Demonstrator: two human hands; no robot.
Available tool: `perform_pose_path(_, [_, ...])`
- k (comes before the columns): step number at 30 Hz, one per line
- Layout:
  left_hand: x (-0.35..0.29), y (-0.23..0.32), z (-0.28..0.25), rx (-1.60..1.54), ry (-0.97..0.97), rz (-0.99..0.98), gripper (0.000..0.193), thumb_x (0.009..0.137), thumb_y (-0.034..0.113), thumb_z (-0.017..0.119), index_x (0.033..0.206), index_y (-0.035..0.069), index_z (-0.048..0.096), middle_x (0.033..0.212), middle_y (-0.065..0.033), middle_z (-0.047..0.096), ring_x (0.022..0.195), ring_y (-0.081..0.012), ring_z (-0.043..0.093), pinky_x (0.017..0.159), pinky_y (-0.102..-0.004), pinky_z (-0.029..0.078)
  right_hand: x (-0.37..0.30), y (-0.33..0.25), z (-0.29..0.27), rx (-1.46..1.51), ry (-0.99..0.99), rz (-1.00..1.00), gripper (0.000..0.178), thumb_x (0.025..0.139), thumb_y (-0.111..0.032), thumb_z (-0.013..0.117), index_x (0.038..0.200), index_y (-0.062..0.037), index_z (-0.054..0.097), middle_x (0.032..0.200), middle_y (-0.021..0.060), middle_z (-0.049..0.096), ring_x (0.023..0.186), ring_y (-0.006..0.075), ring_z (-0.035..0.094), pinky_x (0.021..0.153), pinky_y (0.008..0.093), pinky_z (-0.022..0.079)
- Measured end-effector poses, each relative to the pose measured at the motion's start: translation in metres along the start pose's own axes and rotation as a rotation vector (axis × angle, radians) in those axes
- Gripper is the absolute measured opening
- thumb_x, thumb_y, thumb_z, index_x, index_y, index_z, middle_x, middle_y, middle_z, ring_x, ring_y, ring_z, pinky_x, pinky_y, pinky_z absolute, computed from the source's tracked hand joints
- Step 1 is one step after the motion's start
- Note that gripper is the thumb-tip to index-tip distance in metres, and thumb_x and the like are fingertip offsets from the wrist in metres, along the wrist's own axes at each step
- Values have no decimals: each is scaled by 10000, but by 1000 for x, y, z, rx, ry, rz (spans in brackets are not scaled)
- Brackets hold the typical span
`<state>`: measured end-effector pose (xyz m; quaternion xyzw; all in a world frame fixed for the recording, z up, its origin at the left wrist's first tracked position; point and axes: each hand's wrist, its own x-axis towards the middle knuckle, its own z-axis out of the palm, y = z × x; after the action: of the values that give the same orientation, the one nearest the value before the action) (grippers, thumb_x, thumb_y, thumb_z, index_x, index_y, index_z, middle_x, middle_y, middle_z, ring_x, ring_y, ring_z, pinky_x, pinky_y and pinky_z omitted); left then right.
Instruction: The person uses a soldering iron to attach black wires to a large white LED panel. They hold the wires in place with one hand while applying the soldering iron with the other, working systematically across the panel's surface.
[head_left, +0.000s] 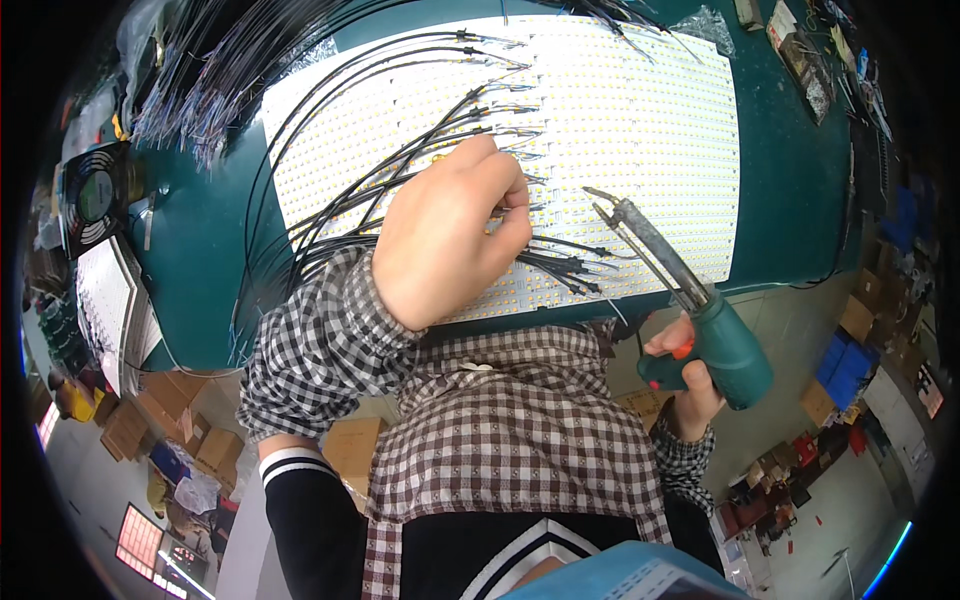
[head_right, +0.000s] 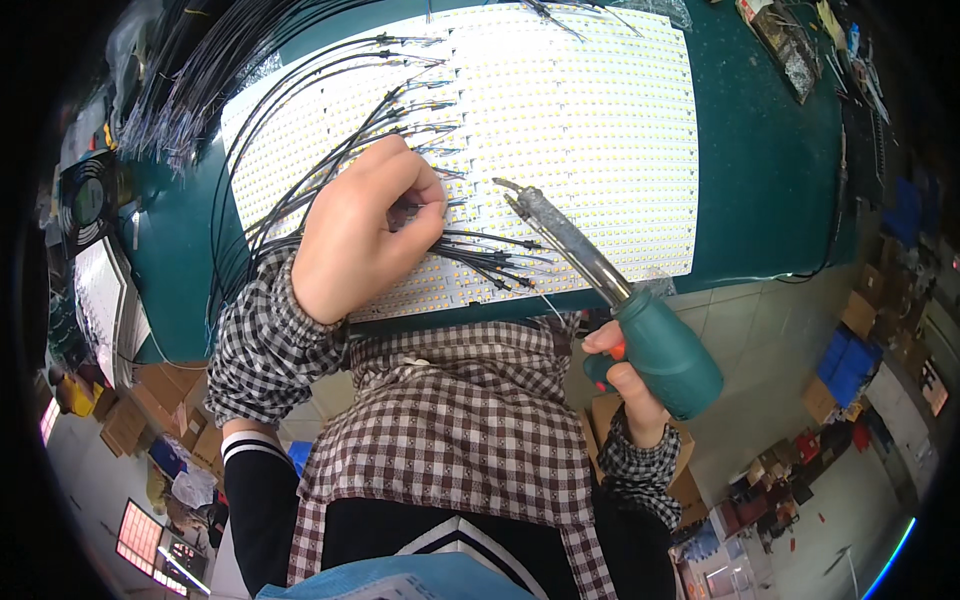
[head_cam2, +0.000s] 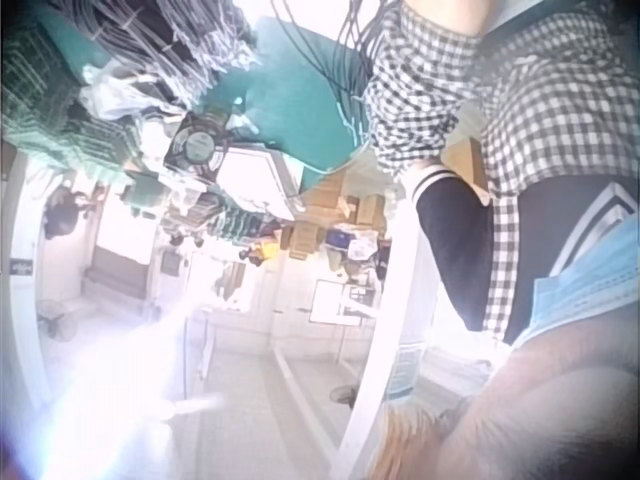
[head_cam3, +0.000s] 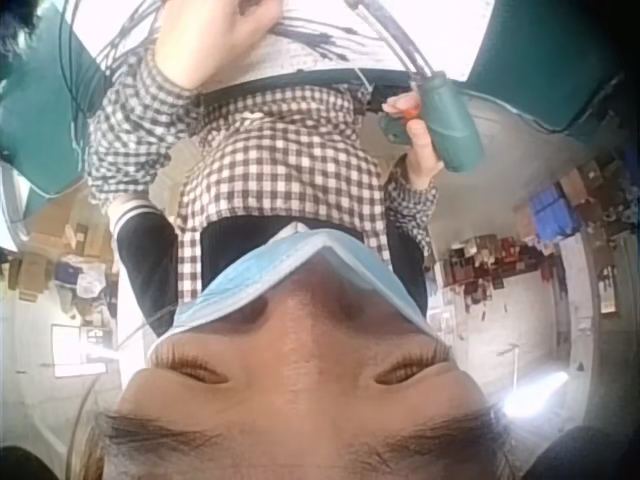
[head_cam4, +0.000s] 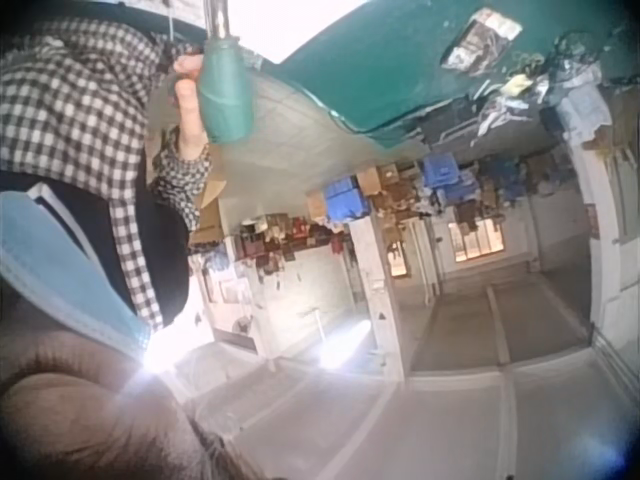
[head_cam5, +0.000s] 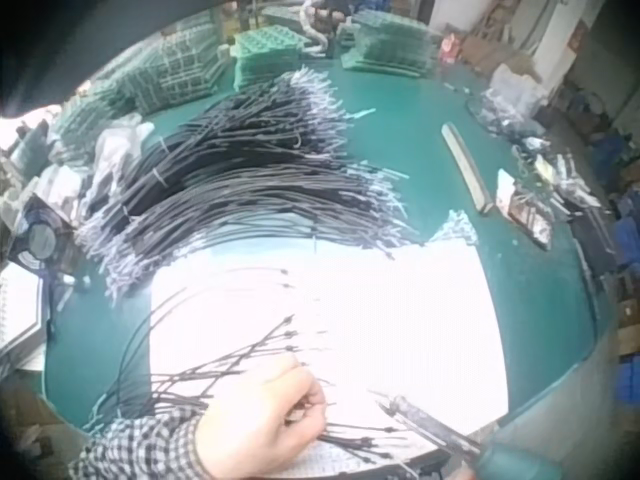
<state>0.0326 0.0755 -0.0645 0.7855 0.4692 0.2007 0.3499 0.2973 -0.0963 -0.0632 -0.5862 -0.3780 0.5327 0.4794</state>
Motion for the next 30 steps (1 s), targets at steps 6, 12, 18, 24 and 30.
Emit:
perform_pose_path(6, [1, 1, 1, 17, -4, 15, 102, 816, 41, 693, 846, 27, 596, 857, -142, 578, 772, -361, 615, 661, -447, 512, -4, 14, -7, 54, -30, 6, 563, 834, -213, 866, 1233, 93, 611, 981, 141, 721, 909, 226, 714, 858, 363, 594])
perform_pose_path(12, [1, 0, 3, 45, 23, 44, 101, 812, 35, 697, 845, 25, 602, 852, -132, 585, 744, -334, 617, 645, -422, 511, -5, 17, -8, -36, -23, 47, 657, 776, -167, 919, 1284, 100, 600, 941, 123, 751, 884, 204, 740, 837, 341, 607])
perform_pose_path(18, [2, 1, 4, 72, 31, 40, 98, 814, 24, 709, 855, 37, 622, 850, -100, 601, 680, -271, 622, 610, -363, 504, -4, 21, -7, -58, -38, 40, 662, 765, -165, 926, 1282, 101, 609, 929, 101, 756, 879, 177, 741, 812, 311, 602])
perform_pose_path(24, [1, 1, 4, 77, 30, 36, 103, 813, 23, 710, 857, 39, 619, 850, -97, 596, 670, -265, 620, 603, -363, 498, -2, 21, -5, -82, -40, 29, 650, 765, -159, 921, 1273, 104, 614, 918, 89, 757, 866, 160, 740, 806, 303, 600])
perform_pose_path(30, [1, 1, 3, 66, 30, 32, 107, 811, 16, 710, 853, 39, 614, 843, -93, 590, 650, -254, 607, 591, -356, 492, -2, 20, -4, -117, -42, 35, 645, 766, -157, 919, 1269, 107, 614, 916, 97, 755, 867, 162, 740, 807, 308, 603])
